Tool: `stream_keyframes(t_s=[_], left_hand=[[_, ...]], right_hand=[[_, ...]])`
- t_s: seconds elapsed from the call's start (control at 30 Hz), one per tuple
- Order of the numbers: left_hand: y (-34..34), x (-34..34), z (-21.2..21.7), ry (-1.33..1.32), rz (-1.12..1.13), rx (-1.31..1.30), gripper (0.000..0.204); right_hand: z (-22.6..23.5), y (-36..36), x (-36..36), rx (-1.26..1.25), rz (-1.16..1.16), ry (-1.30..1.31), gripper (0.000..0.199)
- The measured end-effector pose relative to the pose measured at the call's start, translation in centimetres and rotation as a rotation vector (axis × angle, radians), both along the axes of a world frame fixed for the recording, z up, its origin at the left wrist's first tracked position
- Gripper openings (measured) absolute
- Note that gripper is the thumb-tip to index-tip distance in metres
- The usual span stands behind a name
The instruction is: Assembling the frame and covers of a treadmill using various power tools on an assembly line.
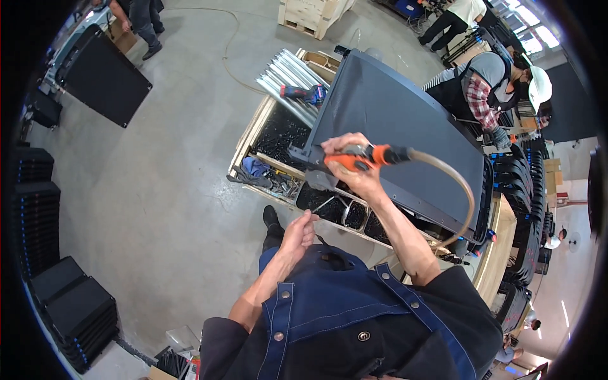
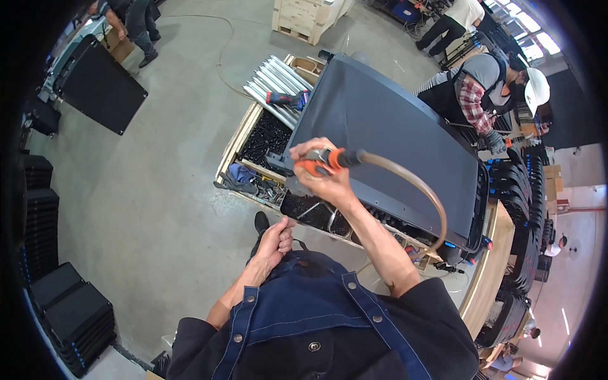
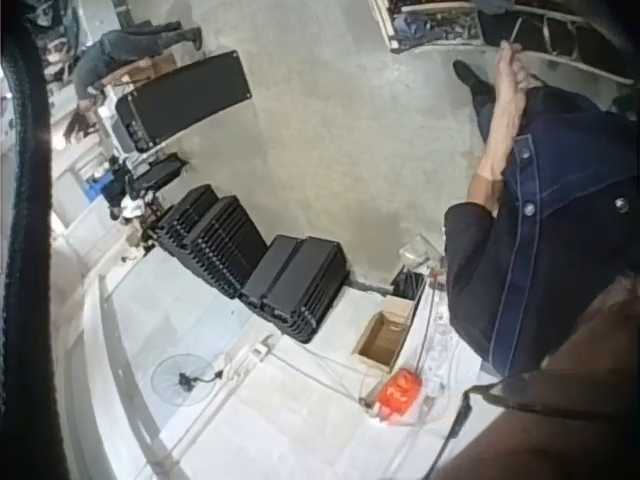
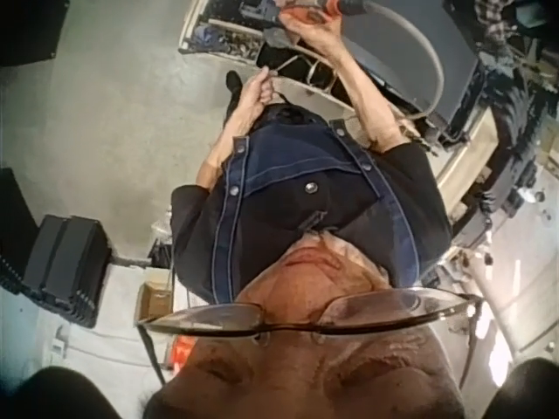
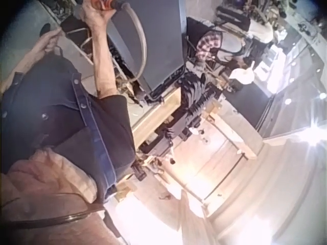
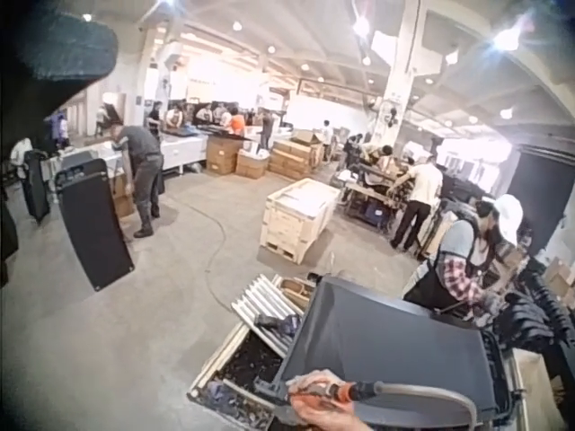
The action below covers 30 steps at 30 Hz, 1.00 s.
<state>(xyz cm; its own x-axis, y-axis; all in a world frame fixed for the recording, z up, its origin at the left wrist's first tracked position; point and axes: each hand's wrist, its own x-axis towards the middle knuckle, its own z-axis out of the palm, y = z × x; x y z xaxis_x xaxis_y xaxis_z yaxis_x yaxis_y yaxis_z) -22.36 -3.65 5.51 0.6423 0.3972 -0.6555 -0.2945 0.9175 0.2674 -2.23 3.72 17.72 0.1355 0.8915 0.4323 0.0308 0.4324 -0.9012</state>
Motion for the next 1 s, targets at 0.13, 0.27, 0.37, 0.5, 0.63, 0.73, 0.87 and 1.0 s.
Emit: stream_keyframes(t_s=[0.13,0.27,0.37,0.5,0.63,0.73,0.87,1.0], left_hand=[[-4.4,-0.3,-1.0,-0.023,0.060,-0.096,0.033],[-7.1,0.6,-0.5,-0.014,0.021,-0.024,0.030],[-8.3,1.2,-0.2,0.000,0.016,-0.038,0.030],[-8.4,1.3,0.6,0.009,0.056,0.001,0.030],[-8.5,0.7,0.5,0.077,0.140,0.050,0.032],[-7.5,1.2,1.0,0.066,0.153,0.092,0.032],[-7.0,1.4,2.2,0.023,0.108,0.117,0.032],[-7.1,1.2,1.6,0.080,0.090,0.112,0.031]], right_hand=[[1.3,-0.4,0.2,-0.166,-0.013,0.087,0.029],[3.2,-0.1,1.5,-0.155,-0.045,-0.059,0.035],[3.9,-1.0,0.7,-0.161,0.005,-0.036,0.038],[3.6,-1.1,0.4,-0.248,0.102,-0.104,0.032],[3.1,-1.0,0.4,-0.183,0.065,-0.032,0.028],[3.2,-0.1,0.8,-0.254,0.144,-0.021,0.037],[3.5,-0.1,0.2,-0.191,0.093,-0.024,0.038],[2.2,-0.6,1.1,-0.233,0.119,-0.053,0.037]])
